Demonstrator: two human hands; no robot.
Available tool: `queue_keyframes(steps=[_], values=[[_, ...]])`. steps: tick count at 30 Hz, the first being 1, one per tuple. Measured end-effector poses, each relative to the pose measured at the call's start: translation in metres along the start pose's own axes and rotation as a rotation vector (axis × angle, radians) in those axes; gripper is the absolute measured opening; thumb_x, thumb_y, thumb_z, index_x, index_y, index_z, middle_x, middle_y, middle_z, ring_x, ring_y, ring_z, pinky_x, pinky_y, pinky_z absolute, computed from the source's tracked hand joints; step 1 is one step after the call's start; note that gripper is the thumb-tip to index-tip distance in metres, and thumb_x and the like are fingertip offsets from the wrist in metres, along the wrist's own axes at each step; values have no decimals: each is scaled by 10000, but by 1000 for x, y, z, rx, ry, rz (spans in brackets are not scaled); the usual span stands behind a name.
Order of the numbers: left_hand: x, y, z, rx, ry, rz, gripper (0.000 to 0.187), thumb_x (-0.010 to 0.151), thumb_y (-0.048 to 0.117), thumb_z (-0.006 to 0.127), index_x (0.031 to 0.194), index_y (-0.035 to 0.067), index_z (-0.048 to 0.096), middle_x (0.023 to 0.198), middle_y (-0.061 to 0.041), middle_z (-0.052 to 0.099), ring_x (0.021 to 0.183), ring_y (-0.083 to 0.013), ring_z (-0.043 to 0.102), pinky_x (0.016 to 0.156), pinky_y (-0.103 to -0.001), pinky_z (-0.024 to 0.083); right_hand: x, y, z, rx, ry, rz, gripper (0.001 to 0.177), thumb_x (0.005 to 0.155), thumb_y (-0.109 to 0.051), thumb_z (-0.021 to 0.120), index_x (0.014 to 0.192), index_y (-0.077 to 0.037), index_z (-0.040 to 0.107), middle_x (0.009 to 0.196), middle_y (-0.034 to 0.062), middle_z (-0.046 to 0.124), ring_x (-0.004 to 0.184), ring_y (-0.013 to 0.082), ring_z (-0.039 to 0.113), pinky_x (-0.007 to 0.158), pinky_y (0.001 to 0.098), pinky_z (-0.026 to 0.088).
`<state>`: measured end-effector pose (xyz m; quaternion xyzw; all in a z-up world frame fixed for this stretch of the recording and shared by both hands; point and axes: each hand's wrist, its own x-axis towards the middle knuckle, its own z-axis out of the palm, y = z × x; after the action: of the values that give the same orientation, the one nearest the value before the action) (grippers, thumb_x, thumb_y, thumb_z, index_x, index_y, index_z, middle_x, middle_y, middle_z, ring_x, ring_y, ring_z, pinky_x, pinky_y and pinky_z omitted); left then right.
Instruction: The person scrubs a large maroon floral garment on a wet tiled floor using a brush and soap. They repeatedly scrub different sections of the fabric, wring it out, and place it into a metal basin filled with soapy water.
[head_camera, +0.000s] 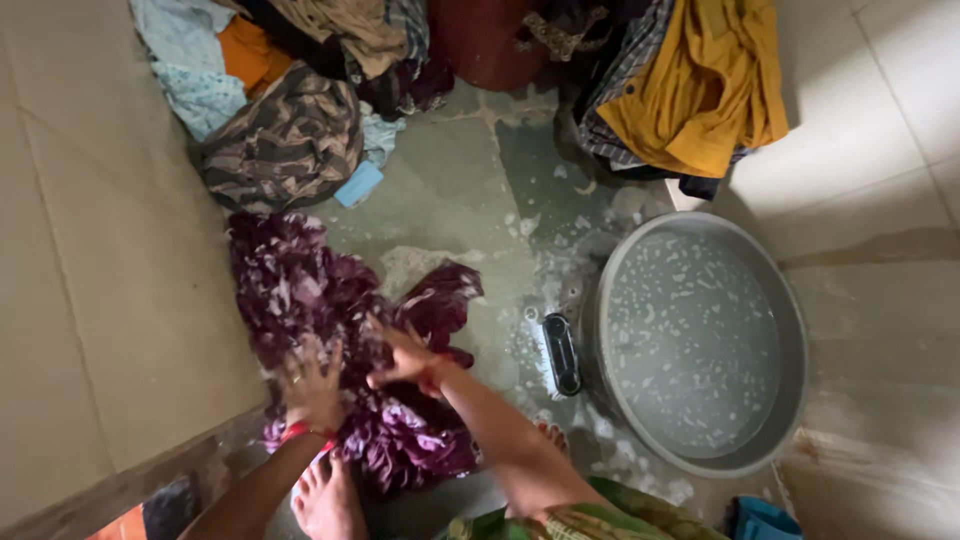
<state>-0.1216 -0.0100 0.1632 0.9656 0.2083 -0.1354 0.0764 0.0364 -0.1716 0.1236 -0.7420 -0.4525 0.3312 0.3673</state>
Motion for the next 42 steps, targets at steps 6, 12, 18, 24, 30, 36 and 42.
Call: queue_keyframes(steps=[6, 12, 18, 24, 30, 36, 42], values=[[26, 17, 42, -471, 53, -104, 474, 871, 66, 626, 1278, 289, 726, 1472, -32, 590, 1341, -389, 530, 1126, -450, 491, -69, -48, 72, -159, 251, 566, 1201, 719, -312, 896, 1635, -106, 147, 1421, 228, 497, 1145, 401, 609, 1006, 487, 491], [72, 92, 7, -1098, 353, 3, 514, 718, -92, 597, 1179, 110, 703, 1257, -156, 680, 1203, -339, 623, 1056, -388, 480, -64, -29, -12, 450, 927, 162, 640, 742, -15, 759, 1354, -22, 569, 1238, 96, 717, 1123, 199, 672, 1007, 332, 513], [16, 209, -228, -1394, 548, 245, 381, 804, -3, 591, 1178, 24, 655, 1108, -160, 723, 1043, -305, 671, 944, -380, 503, -157, -183, -214, 310, 1019, -144, 646, 669, 63, 644, 1309, -18, 616, 1219, 72, 716, 1121, 183, 663, 1014, 313, 515], [-84, 333, -412, -1614, 699, 760, 263, 997, 239, 638, 1124, 10, 660, 1037, -136, 729, 984, -272, 682, 932, -355, 523, -304, -346, -340, 153, 1185, -284, 764, 646, 100, 619, 1391, -29, 514, 1242, 27, 654, 1147, 153, 625, 1058, 291, 483], [-134, 478, -464, -1697, 729, 783, 346, 883, 125, 728, 1208, 38, 645, 1196, -172, 672, 1158, -337, 656, 1058, -382, 504, -443, -390, -411, 101, 1191, -427, 683, 759, 181, 583, 1408, -23, 524, 1308, 56, 622, 1211, 181, 624, 1119, 328, 503], [-103, 564, -385, -1452, 833, 735, 614, 733, 27, 614, 1345, 70, 600, 1369, -228, 569, 1275, -433, 542, 1117, -440, 444, -498, -296, -406, 210, 1292, -238, 826, 686, 202, 567, 1464, -53, 457, 1331, 61, 609, 1218, 198, 605, 1059, 329, 510], [-36, 565, -217, -979, 314, 639, 730, 792, 262, 849, 1428, 204, 497, 1388, -222, 455, 1285, -441, 482, 1104, -480, 429, -512, -101, -351, 163, 1113, 168, 842, 738, 101, 731, 1503, -39, 407, 1343, 120, 615, 1238, 252, 580, 1082, 365, 452]])
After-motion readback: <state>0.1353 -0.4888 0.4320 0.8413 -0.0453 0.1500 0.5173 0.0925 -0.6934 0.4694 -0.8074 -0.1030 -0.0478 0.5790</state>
